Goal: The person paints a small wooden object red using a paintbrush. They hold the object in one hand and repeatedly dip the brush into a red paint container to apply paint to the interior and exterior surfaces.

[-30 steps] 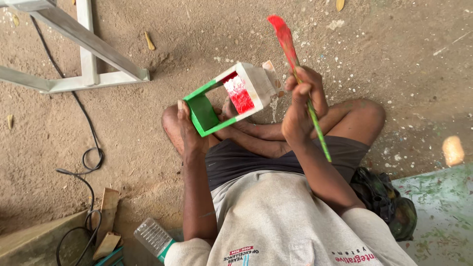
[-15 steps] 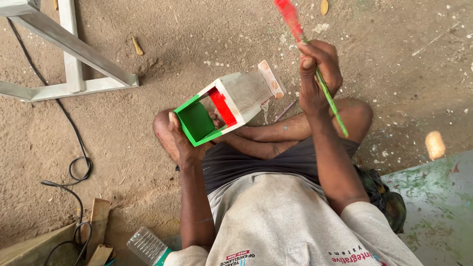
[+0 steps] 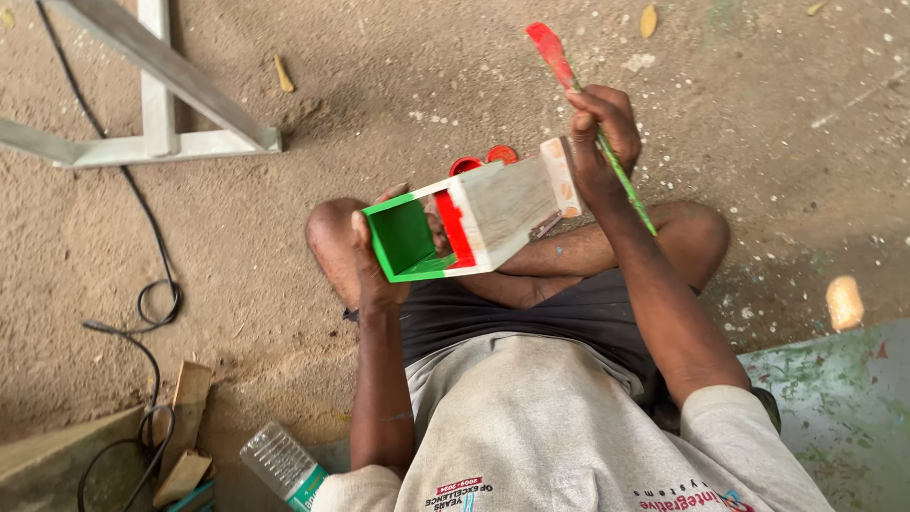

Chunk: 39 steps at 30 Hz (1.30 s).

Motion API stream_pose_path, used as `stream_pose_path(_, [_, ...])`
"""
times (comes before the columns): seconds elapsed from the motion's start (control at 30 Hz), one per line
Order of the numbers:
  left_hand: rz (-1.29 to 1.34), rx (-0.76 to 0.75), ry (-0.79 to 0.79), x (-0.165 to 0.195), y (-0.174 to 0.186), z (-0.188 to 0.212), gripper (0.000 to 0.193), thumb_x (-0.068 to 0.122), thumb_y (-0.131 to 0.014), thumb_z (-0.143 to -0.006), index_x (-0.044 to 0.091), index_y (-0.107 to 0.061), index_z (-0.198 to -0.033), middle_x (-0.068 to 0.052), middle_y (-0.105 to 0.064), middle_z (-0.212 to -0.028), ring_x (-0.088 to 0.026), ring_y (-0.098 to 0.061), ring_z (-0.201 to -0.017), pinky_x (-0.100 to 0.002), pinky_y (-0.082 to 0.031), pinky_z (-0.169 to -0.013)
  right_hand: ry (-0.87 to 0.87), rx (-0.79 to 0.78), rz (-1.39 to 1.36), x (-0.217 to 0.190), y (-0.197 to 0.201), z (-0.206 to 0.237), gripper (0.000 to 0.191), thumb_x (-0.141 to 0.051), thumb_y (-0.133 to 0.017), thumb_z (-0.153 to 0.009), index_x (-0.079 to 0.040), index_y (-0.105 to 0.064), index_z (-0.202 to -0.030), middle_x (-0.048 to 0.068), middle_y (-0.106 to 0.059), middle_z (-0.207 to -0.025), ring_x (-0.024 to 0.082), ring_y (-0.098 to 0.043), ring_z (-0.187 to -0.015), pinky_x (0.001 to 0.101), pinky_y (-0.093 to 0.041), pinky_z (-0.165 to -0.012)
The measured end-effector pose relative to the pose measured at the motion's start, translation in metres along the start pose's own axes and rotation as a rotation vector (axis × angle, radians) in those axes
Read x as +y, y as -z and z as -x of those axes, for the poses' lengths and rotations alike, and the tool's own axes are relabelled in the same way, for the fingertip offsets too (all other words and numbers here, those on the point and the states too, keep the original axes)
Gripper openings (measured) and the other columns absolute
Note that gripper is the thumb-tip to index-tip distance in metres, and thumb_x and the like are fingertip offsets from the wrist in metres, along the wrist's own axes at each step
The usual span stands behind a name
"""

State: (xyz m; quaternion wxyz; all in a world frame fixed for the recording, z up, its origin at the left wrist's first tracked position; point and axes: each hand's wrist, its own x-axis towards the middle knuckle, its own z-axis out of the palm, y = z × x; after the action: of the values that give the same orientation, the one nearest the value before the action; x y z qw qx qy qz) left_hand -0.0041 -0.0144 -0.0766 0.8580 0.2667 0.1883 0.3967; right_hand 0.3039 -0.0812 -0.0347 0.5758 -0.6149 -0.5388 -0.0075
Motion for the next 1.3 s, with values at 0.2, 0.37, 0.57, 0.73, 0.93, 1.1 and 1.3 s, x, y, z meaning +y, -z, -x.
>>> stream_pose_path(0.2, [-0.036, 0.02, 0.109, 0.005, -0.016, 0.002, 0.092, 0.068, -0.05, -0.097, 0.002, -0.033, -0.159, -0.016, -0.061, -0.138, -0.029, -0.07, -0.107, -0.045, -0.061, -0.093, -0.093, 0.049, -0.036, 0.002, 0.01, 0.009, 0.034, -0.032, -0.057, -0.116, -0.002, -0.069, -0.124, 0.012, -0.067, -0.121, 0.017, -0.066, -0.102, 0.0312, -0.055, -0.087])
stream_pose_path(0.37, [-0.016, -0.018, 0.147, 0.009, -0.03, 0.001, 0.092, 0.061, -0.053, -0.099, 0.002, -0.024, -0.163, -0.02, -0.057, -0.142, -0.031, -0.067, -0.118, -0.047, -0.057, -0.101, -0.088, 0.053, -0.011, 0.005, 0.013, 0.016, 0.033, -0.03, -0.056, -0.117, 0.0, -0.068, -0.125, 0.011, -0.068, -0.119, 0.018, -0.066, -0.104, 0.0319, -0.054, -0.088])
stream_pose_path(0.57, [-0.218, -0.065, 0.104, 0.017, -0.035, 0.011, 0.088, 0.037, -0.069, -0.097, 0.002, -0.022, -0.163, -0.024, -0.059, -0.138, -0.033, -0.064, -0.125, -0.047, -0.051, -0.111, -0.207, 0.078, -0.107, 0.011, 0.004, 0.022, 0.04, -0.033, -0.053, -0.116, 0.003, -0.068, -0.126, 0.01, -0.067, -0.122, 0.014, -0.063, -0.101, 0.03, -0.054, -0.09])
stream_pose_path(0.73, [-0.218, -0.039, 0.099, 0.024, -0.043, 0.009, 0.084, 0.015, -0.068, -0.085, 0.001, -0.031, -0.159, -0.024, -0.062, -0.139, -0.032, -0.064, -0.13, -0.046, -0.05, -0.115, -0.238, 0.095, -0.15, 0.013, -0.002, 0.024, 0.041, -0.034, -0.054, -0.116, 0.003, -0.068, -0.125, 0.01, -0.068, -0.121, 0.013, -0.062, -0.099, 0.0293, -0.054, -0.089])
stream_pose_path(0.93, [-0.272, 0.112, 0.248, 0.024, -0.057, 0.009, 0.083, 0.005, -0.064, -0.074, 0.007, -0.037, -0.153, -0.019, -0.066, -0.116, -0.033, -0.071, -0.108, -0.048, -0.06, -0.1, -0.258, 0.102, -0.102, 0.015, -0.004, 0.021, 0.038, -0.033, -0.053, -0.116, 0.001, -0.068, -0.126, 0.01, -0.071, -0.116, 0.012, -0.065, -0.1, 0.0285, -0.055, -0.086])
stream_pose_path(1.1, [-0.201, 0.102, 0.169, 0.012, -0.063, 0.006, 0.087, 0.002, -0.061, -0.07, 0.007, -0.036, -0.153, -0.016, -0.064, -0.109, -0.031, -0.071, -0.102, -0.048, -0.06, -0.096, -0.373, 0.139, -0.074, 0.018, -0.003, 0.021, 0.037, -0.031, -0.052, -0.115, -0.001, -0.069, -0.126, 0.008, -0.073, -0.11, 0.011, -0.067, -0.096, 0.0273, -0.055, -0.082])
stream_pose_path(1.3, [-0.149, 0.173, 0.074, 0.01, -0.06, -0.001, 0.086, 0.004, -0.064, -0.073, 0.01, -0.031, -0.153, -0.016, -0.062, -0.107, -0.031, -0.072, -0.102, -0.05, -0.062, -0.095, -0.497, 0.316, -0.319, 0.022, 0.013, 0.025, 0.033, -0.027, -0.061, -0.109, -0.001, -0.067, -0.128, 0.01, -0.072, -0.107, 0.008, -0.063, -0.088, 0.0239, -0.052, -0.075])
